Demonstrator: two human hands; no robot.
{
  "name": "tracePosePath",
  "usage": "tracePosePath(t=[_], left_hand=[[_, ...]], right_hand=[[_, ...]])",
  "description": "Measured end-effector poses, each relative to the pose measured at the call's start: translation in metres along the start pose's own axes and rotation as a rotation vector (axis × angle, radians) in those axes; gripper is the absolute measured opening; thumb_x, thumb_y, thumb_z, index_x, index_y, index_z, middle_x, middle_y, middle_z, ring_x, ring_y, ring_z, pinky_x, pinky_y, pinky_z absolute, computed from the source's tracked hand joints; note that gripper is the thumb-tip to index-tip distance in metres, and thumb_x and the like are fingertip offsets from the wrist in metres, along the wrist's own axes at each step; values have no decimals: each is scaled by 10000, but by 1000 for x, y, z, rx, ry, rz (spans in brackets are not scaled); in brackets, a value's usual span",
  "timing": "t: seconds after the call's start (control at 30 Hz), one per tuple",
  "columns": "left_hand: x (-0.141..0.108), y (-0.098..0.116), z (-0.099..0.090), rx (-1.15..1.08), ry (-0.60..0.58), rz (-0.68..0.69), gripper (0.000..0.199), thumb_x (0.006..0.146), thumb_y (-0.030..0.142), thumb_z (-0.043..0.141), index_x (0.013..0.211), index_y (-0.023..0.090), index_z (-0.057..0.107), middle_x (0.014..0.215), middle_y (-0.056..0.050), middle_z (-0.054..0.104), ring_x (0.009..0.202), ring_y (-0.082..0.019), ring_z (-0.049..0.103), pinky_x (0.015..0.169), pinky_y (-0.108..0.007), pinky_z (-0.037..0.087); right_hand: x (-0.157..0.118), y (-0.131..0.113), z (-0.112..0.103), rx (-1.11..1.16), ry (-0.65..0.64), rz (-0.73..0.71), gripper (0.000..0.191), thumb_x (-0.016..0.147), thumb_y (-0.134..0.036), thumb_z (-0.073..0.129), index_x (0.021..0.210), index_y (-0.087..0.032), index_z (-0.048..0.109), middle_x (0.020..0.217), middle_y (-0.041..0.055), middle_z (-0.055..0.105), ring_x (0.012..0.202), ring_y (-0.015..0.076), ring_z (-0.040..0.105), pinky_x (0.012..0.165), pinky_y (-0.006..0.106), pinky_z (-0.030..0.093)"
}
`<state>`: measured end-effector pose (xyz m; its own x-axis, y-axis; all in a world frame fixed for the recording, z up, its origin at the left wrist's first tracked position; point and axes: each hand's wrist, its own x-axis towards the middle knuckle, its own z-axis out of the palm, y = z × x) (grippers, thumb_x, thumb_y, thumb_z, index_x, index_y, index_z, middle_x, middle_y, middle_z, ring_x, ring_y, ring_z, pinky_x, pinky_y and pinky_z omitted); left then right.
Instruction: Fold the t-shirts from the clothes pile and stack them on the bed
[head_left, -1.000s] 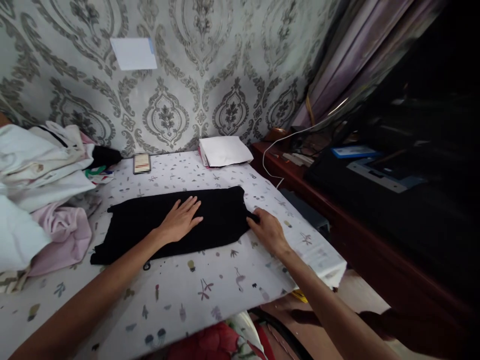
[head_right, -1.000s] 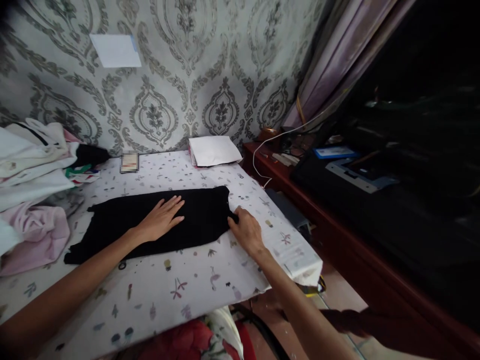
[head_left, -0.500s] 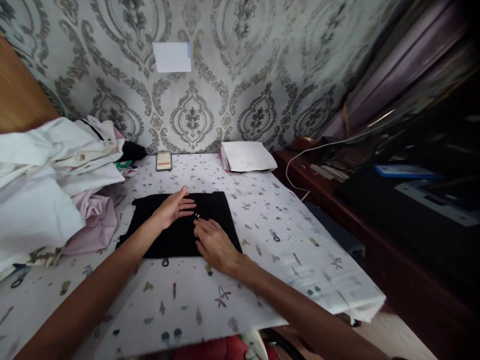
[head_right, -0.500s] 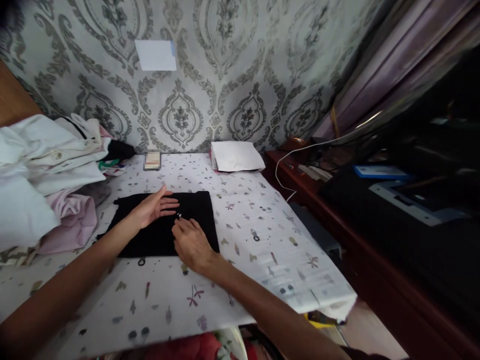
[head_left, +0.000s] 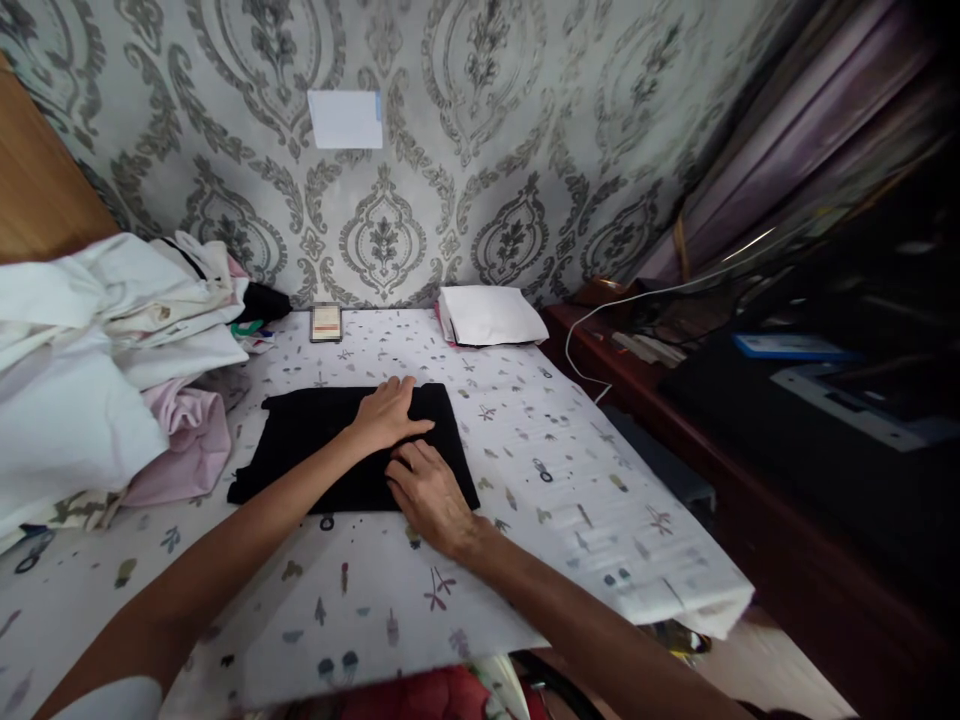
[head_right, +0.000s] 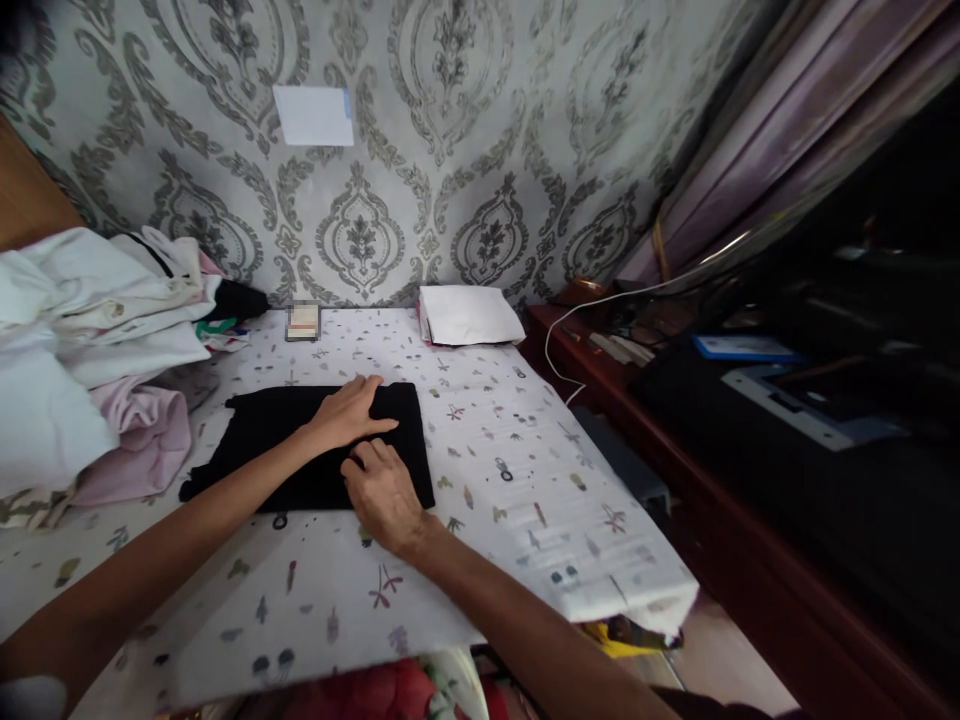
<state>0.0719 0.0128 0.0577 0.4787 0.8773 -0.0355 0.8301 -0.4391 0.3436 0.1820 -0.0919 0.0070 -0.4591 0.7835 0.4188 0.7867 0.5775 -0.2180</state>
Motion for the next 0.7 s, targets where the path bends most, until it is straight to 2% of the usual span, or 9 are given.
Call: tracePosePath(t=[0.1,0.2,0.27,0.33,0.43,0.53,0.63,0.7], left_hand=[[7,-5,-5,163,30,1,501,882,217,546,1373,172,463,1299,-165,582,1199,-343,569,857,-421,507],[12,-26,-16,223,84,-121,452,880,77,432,1309,180,529,1264,-157,614,1159,-326,604,841,-410,503],[13,-37,-21,195,141,-146,412,892,67,406,1249,195,568,1249,-136,632,1145,-308,615,853,-400,495],[11,-41,-19,84,167,-74,327,938,137,408,1201,219,584,1175,-92,667,1084,-269,640,859,-376,493],[8,-37,-6,-43,139,55,246,954,294,501,1182,236,576,1113,-57,673,1014,-239,650,839,-353,497],[10,-35,6,-32,119,57,232,899,199,559,1127,227,593,1059,-52,673,999,-232,643,830,-345,494],[12,-37,5,-16,152,6,206,904,136,513,1064,224,609,928,-35,672,936,-223,641,845,-348,496],[11,-38,1,29,210,4,215,916,170,523,1108,225,603,1031,-59,665,1021,-244,623,891,-371,497]], right_hand=[[-3,-1,1,-57,-9,17,99,915,-122,586,884,-171,665,925,86,634,867,218,540,807,349,485],[-4,-2,1,-81,-17,-2,127,927,-116,559,866,-176,653,881,67,618,834,204,523,773,332,460],[-4,-2,0,-86,-18,-12,137,934,-118,547,863,-177,649,870,61,618,823,199,522,756,330,448],[-3,-3,0,-86,-17,-14,141,939,-124,543,863,-177,649,858,58,620,816,198,524,741,330,440],[-3,-3,0,-83,-21,-10,142,948,-139,541,877,-176,658,859,61,626,829,203,535,748,337,443],[-3,-4,-2,-64,-42,-5,149,957,-153,540,886,-172,670,882,69,641,859,205,555,778,343,458],[-4,-6,-8,13,-65,-14,130,964,-209,567,944,-167,688,921,75,669,888,208,581,818,349,478],[-6,-5,-14,116,-48,-15,146,972,-245,571,1014,-170,690,963,73,694,905,203,610,848,345,491]])
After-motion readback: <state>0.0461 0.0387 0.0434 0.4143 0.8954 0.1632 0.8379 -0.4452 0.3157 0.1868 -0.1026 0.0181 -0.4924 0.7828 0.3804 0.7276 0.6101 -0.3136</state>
